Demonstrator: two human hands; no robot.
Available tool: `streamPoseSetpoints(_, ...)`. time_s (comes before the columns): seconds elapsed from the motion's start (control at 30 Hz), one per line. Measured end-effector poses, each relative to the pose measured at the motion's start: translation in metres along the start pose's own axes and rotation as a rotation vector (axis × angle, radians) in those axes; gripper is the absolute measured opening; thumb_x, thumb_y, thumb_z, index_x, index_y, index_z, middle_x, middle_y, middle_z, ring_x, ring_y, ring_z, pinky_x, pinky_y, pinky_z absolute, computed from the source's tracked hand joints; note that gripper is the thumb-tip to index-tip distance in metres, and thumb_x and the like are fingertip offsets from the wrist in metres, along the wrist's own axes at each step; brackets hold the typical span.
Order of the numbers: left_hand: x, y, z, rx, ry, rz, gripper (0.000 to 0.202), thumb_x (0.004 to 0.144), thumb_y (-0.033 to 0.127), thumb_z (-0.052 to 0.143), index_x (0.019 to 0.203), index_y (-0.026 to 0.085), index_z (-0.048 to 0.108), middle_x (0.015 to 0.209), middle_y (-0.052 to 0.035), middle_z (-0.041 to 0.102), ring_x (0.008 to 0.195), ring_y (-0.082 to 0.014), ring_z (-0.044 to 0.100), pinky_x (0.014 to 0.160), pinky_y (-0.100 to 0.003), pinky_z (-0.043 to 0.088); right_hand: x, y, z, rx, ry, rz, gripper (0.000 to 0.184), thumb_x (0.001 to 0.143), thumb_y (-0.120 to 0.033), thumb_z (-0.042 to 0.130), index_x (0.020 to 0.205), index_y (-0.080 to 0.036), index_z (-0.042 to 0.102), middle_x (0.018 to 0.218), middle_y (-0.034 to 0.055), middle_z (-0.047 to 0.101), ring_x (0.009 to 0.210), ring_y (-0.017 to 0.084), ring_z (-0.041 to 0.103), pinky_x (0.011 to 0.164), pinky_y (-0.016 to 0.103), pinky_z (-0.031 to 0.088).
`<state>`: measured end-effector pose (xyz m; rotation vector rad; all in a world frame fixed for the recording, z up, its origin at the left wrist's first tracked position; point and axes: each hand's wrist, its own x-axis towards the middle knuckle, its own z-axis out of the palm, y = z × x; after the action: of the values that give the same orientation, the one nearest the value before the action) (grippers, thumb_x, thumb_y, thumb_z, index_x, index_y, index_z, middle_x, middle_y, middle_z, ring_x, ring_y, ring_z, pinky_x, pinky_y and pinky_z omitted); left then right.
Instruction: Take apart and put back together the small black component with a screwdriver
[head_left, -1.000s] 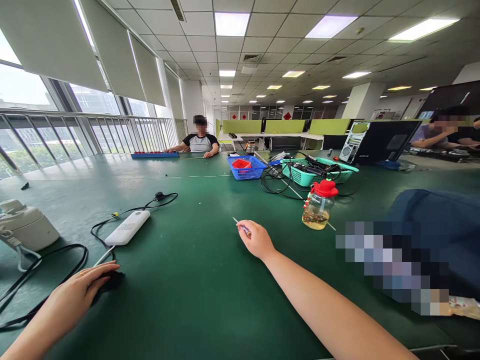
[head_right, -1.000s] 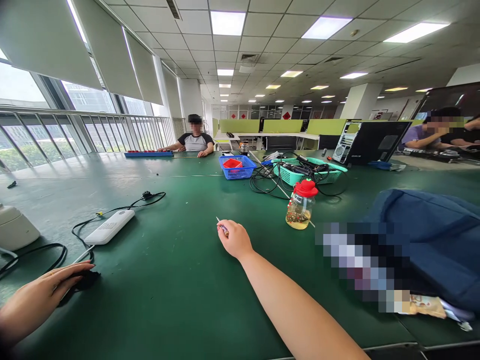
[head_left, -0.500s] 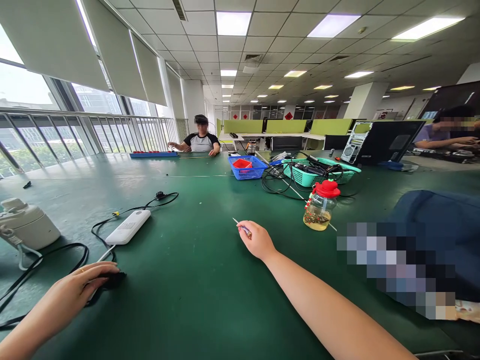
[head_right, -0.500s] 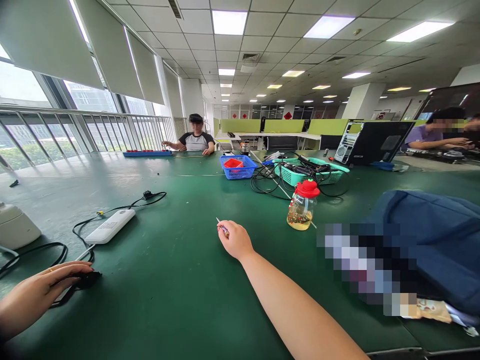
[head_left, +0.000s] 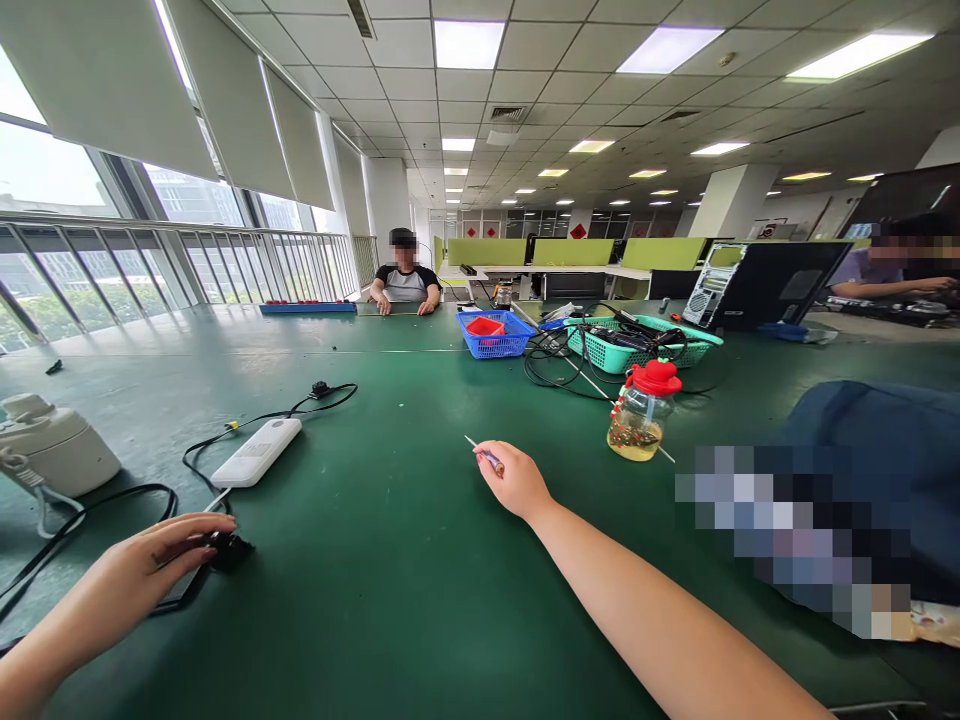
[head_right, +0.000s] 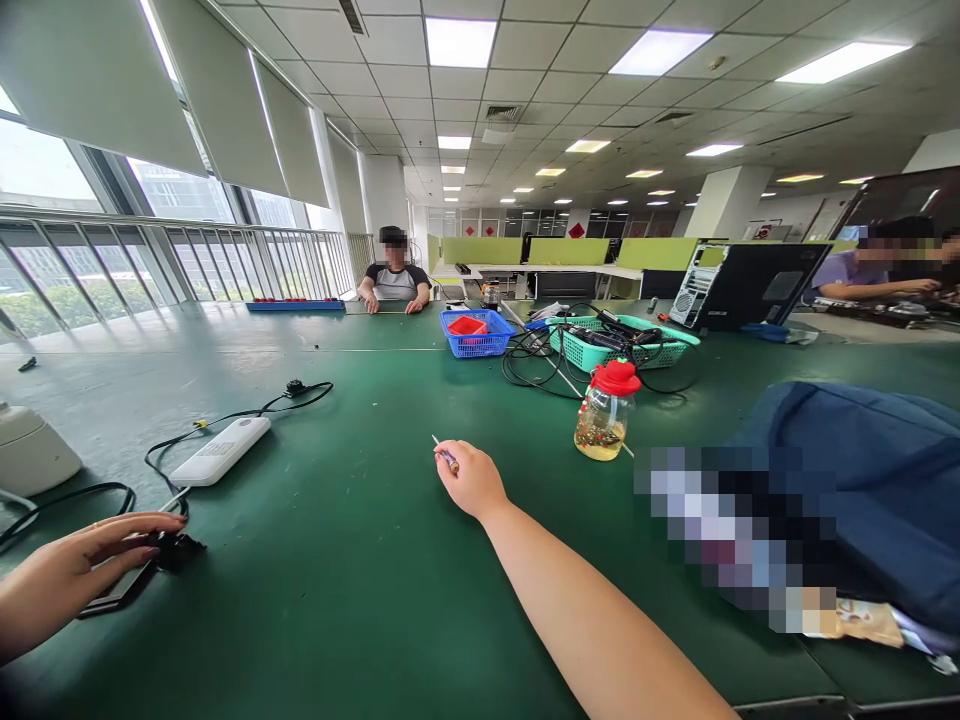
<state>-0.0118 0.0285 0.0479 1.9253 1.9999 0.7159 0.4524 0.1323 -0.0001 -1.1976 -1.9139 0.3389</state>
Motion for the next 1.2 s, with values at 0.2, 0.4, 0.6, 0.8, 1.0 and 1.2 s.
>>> streamPoseSetpoints(0.2,0.003,0.016,-0.007,-0.199,0.048,-0.119,0.085,0.049,0.081,0.062,0.108,0.02,0.069,0.111,-0.0075,0.073,0.1,-0.0263,0.07,0.09,-0.034,0.056,0.0,0.001,0.0,0.002,0.013,-0.003,0.022,0.09,-0.03,0.046,0.097,-0.025,0.066,0.093,0.0029,0.07,0.075,0.017,0.064,0.068,0.028,0.049)
streamPoseSetpoints(0.4,0.004,-0.001,0.001,-0.092,-0.069,-0.036,0.073,0.06,0.078,0.059,0.105,0.022,0.072,0.107,-0.0062,0.075,0.101,-0.0273,0.069,0.091,-0.035,0.055,0.0,0.001,0.0,0.002,0.011,-0.007,0.022,0.09,-0.03,0.046,0.097,-0.025,0.066,0.094,0.003,0.07,0.077,0.018,0.065,0.069,0.028,0.05)
streamPoseSetpoints(0.6,0.005,-0.007,-0.004,0.029,-0.131,-0.012,0.068,0.066,0.075,0.056,0.107,0.023,0.072,0.107,-0.005,0.075,0.096,-0.0266,0.071,0.088,-0.034,0.056,0.0,0.0,0.0,0.003,0.007,-0.006,0.022,0.089,-0.029,0.046,0.097,-0.025,0.066,0.093,0.0029,0.07,0.074,0.017,0.064,0.068,0.029,0.05)
streamPoseSetpoints(0.8,0.006,-0.003,-0.009,0.193,-0.142,0.0,0.051,0.074,0.06,0.054,0.11,0.029,0.071,0.109,0.0003,0.074,0.098,-0.0251,0.069,0.09,-0.031,0.053,0.0,0.0,0.0,0.011,-0.005,-0.003,0.022,0.09,-0.03,0.046,0.097,-0.025,0.066,0.094,0.0029,0.07,0.077,0.018,0.065,0.069,0.029,0.05)
streamPoseSetpoints(1.0,0.004,-0.01,-0.009,0.262,-0.15,-0.022,0.048,0.074,0.058,0.053,0.111,0.032,0.071,0.111,0.0023,0.074,0.098,-0.0251,0.069,0.085,-0.029,0.054,0.0,0.0,0.0,0.011,-0.006,-0.005,0.022,0.09,-0.029,0.046,0.097,-0.024,0.066,0.095,0.0031,0.07,0.079,0.018,0.065,0.07,0.029,0.05)
streamPoseSetpoints(1.2,0.0,-0.007,-0.004,0.322,-0.139,0.018,0.045,0.078,0.055,0.048,0.111,0.033,0.071,0.103,0.0,0.074,0.09,-0.0241,0.069,0.081,-0.03,0.054,0.0,0.0,0.0,-0.002,0.001,-0.009,0.022,0.089,-0.029,0.046,0.096,-0.025,0.066,0.093,0.0025,0.07,0.076,0.017,0.065,0.068,0.028,0.05)
